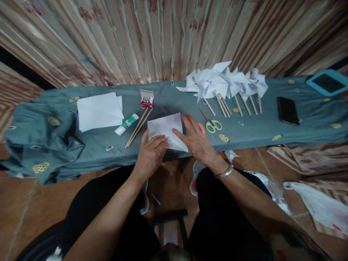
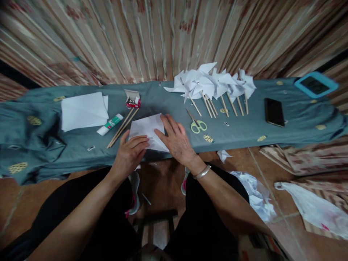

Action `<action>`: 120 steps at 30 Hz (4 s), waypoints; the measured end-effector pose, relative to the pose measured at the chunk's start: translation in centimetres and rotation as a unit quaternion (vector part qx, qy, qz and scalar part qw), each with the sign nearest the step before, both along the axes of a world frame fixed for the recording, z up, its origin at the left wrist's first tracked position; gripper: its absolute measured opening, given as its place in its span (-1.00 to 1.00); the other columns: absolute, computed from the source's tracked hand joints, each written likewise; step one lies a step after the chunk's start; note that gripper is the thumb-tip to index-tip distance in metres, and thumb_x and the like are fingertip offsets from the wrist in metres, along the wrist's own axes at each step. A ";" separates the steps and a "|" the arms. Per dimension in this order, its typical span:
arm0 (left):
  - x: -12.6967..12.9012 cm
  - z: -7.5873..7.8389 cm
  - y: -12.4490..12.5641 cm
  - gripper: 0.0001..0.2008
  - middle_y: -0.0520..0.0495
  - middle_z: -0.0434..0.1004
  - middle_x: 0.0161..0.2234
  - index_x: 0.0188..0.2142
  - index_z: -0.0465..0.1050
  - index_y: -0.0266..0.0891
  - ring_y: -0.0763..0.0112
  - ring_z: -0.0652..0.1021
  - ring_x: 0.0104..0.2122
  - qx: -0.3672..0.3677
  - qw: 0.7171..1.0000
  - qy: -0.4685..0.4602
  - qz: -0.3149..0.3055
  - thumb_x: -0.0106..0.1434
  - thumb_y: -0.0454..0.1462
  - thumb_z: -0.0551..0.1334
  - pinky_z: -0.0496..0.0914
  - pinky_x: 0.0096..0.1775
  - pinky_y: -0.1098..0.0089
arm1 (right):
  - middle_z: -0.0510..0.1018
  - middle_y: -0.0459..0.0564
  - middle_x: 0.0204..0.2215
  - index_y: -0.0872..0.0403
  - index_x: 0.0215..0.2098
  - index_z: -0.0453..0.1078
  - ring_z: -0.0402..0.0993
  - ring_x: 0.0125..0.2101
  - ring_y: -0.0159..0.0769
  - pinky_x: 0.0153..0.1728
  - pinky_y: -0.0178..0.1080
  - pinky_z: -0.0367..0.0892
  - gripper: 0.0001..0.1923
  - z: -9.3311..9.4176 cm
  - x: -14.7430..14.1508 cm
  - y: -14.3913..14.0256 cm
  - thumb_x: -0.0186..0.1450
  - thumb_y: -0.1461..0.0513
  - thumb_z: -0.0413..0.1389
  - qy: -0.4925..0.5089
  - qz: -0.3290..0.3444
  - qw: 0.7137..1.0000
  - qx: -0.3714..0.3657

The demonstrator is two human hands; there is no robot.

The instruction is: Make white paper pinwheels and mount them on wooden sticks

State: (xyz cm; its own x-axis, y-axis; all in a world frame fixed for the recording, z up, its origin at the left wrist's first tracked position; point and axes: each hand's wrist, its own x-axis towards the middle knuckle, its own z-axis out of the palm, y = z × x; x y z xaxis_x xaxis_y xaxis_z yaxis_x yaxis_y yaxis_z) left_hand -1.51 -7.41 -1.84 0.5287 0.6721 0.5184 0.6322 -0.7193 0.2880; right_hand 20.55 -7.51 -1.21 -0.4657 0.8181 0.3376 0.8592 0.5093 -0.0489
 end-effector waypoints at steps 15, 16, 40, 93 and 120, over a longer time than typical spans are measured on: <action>-1.2 -0.8 -0.9 -0.79 -0.12 0.68 -0.16 -0.17 0.54 -0.22 0.26 0.63 -0.05 -0.025 0.999 -0.016 -0.018 0.38 -0.40 0.12 0.19 0.26 -0.10 | 0.43 0.05 0.22 -0.02 -0.03 0.47 0.18 0.31 -0.13 0.20 0.11 0.17 -0.71 -0.5 2.5 -1.8 0.44 0.28 -0.06 0.085 0.030 0.996 -0.015; -1.3 -1.0 -1.0 -0.78 -0.12 0.68 -0.15 -0.16 0.55 -0.21 0.27 0.63 -0.05 -0.031 0.999 -0.014 -0.018 0.38 -0.40 0.12 0.23 0.24 -0.07 | 0.45 0.07 0.20 -0.01 -0.03 0.48 0.21 0.30 -0.12 0.19 0.12 0.19 -0.71 -0.7 2.7 -2.1 0.43 0.28 -0.05 0.092 0.040 0.995 -0.026; -1.6 -2.0 0.6 -0.66 -0.18 0.66 -0.16 0.02 0.52 -0.27 0.23 0.63 -0.22 -0.214 0.962 -0.125 0.118 0.29 -0.26 0.17 0.50 -0.11 0.25 | 0.72 -0.08 -0.30 0.00 -0.11 0.52 0.64 -0.26 -0.21 -0.15 -0.17 0.48 -0.74 -2.0 0.8 2.0 0.22 0.18 0.21 0.395 -0.157 0.877 -0.223; -2.2 -0.9 0.4 -0.69 -0.17 0.67 -0.16 0.04 0.50 -0.27 0.22 0.65 -0.22 -0.226 0.962 -0.019 0.150 0.33 -0.32 0.17 0.48 -0.13 0.32 | 0.71 -0.04 -0.29 0.09 -0.08 0.51 0.64 -0.22 -0.16 -0.13 -0.17 0.42 -0.71 -0.6 -1.2 5.0 0.22 0.26 0.22 0.288 -0.173 0.917 -0.217; -1.8 0.5 0.8 -0.75 -0.13 0.63 -0.28 -0.14 0.58 -0.20 0.25 0.62 -0.31 -0.210 0.959 0.118 0.152 0.37 -0.29 0.11 0.39 -0.29 0.37 | 0.69 0.04 -0.18 0.09 -0.02 0.49 0.63 -0.15 -0.10 -0.06 -0.12 0.45 -0.70 0.0 -2.1 4.6 0.29 0.24 0.14 0.188 -0.192 0.945 -0.186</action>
